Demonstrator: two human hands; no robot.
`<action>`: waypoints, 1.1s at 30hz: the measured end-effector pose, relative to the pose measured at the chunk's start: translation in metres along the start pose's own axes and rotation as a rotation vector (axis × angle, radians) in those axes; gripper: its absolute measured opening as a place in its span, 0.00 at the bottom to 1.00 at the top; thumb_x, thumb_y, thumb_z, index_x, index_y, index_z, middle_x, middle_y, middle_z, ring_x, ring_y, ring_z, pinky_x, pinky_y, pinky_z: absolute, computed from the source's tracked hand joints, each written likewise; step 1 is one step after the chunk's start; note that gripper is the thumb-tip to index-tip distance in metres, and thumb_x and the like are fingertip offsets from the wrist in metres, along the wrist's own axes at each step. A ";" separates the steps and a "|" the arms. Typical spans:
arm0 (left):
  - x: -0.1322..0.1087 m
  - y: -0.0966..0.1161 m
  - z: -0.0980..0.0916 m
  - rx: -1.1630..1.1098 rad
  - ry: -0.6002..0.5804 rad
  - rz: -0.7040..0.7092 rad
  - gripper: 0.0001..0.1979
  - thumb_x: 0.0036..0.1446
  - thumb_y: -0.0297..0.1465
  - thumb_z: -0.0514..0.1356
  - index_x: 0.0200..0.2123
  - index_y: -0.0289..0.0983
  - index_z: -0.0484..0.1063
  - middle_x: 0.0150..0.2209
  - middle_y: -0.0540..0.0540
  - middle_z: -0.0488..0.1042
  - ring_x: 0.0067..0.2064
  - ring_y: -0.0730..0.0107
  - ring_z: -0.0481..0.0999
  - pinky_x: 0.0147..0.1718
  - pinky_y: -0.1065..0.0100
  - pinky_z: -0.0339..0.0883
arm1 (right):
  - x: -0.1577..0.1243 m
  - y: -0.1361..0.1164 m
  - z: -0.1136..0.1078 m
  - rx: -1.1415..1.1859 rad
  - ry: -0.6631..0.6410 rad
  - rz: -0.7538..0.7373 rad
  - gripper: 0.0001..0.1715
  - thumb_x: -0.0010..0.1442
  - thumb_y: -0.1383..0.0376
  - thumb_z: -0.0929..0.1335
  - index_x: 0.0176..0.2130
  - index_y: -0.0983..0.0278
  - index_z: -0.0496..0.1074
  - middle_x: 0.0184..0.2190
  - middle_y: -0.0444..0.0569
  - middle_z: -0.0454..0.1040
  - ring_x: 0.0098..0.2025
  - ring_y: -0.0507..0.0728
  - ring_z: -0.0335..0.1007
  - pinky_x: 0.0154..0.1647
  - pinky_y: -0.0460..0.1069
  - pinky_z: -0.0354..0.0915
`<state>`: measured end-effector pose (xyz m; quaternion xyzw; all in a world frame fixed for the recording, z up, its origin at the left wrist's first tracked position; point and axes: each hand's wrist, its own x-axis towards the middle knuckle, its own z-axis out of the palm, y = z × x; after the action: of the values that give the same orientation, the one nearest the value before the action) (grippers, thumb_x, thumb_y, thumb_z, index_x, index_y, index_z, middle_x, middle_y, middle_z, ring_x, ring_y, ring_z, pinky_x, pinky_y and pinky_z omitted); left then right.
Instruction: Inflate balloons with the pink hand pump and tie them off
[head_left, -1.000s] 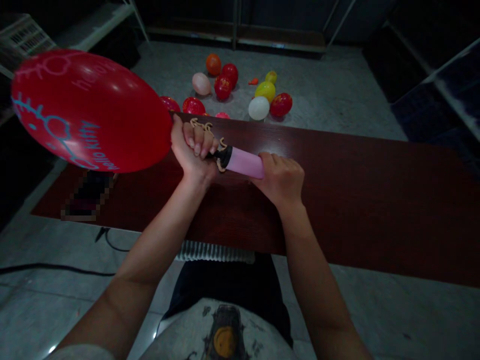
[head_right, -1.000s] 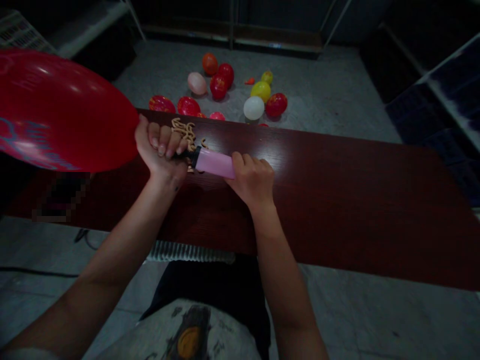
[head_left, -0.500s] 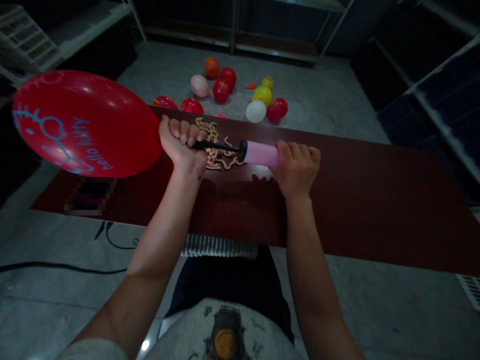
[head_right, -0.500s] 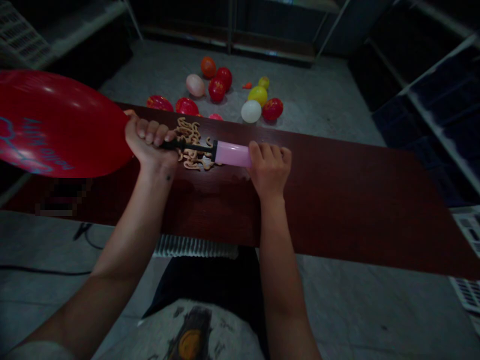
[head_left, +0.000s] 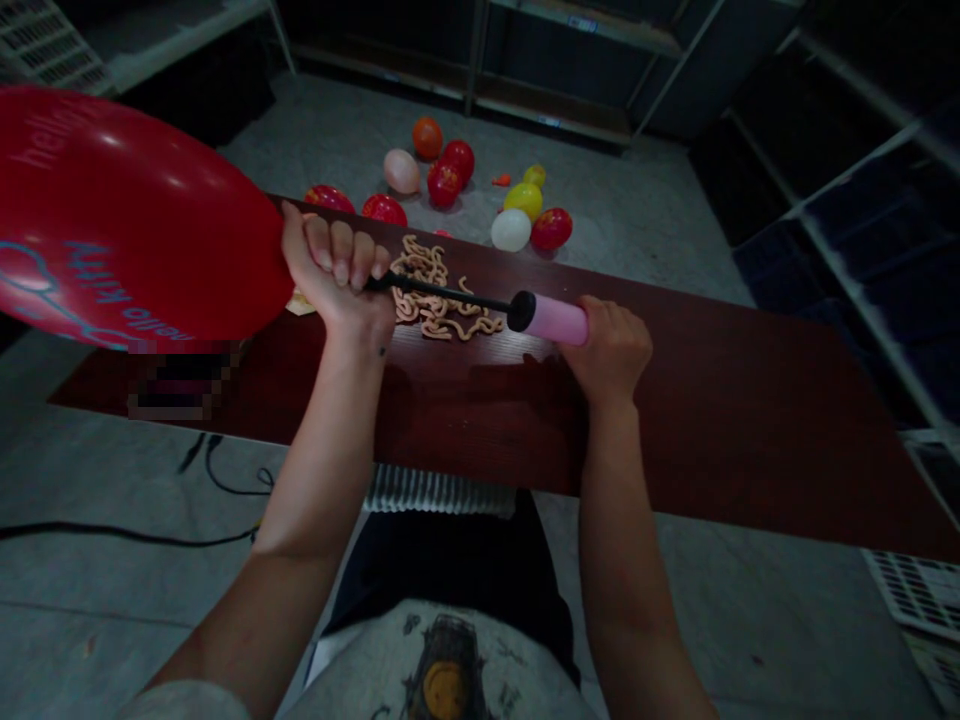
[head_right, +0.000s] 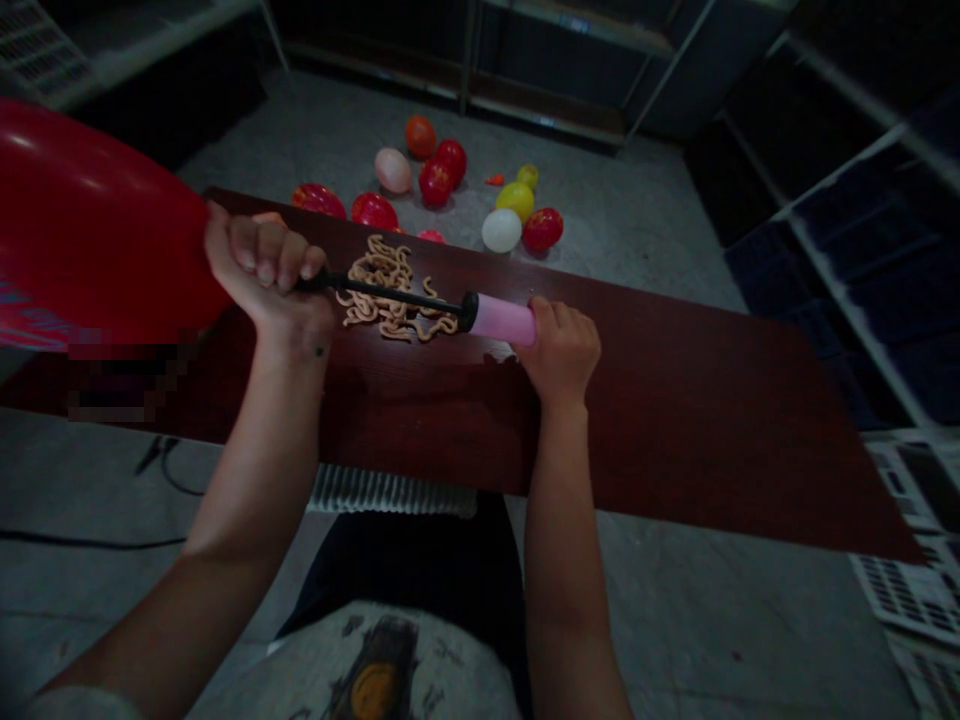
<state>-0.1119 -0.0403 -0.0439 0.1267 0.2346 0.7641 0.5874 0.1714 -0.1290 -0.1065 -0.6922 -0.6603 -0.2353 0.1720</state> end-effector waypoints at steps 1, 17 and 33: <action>-0.004 0.002 0.004 -0.015 0.025 0.005 0.30 0.75 0.49 0.45 0.22 0.38 0.55 0.18 0.53 0.46 0.19 0.74 0.58 0.24 0.67 0.47 | 0.000 -0.002 -0.001 0.009 -0.017 -0.011 0.22 0.63 0.53 0.66 0.49 0.64 0.75 0.37 0.54 0.77 0.39 0.62 0.69 0.40 0.54 0.57; -0.035 -0.047 0.026 0.013 -0.032 -0.080 0.30 0.78 0.38 0.41 0.21 0.38 0.36 0.16 0.55 0.34 0.17 0.76 0.34 0.19 0.66 0.36 | 0.001 -0.051 -0.009 0.094 -0.128 -0.139 0.25 0.63 0.50 0.67 0.51 0.64 0.74 0.35 0.53 0.78 0.36 0.60 0.69 0.35 0.52 0.52; -0.018 -0.028 0.016 0.022 -0.002 -0.039 0.27 0.76 0.32 0.42 0.21 0.38 0.41 0.15 0.56 0.40 0.16 0.78 0.39 0.19 0.69 0.41 | 0.007 -0.061 -0.001 0.083 -0.070 -0.044 0.18 0.68 0.62 0.63 0.54 0.61 0.72 0.41 0.54 0.77 0.43 0.63 0.67 0.45 0.56 0.56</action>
<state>-0.0756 -0.0485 -0.0431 0.1291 0.2449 0.7499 0.6009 0.1109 -0.1190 -0.1063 -0.6774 -0.6902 -0.1872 0.1721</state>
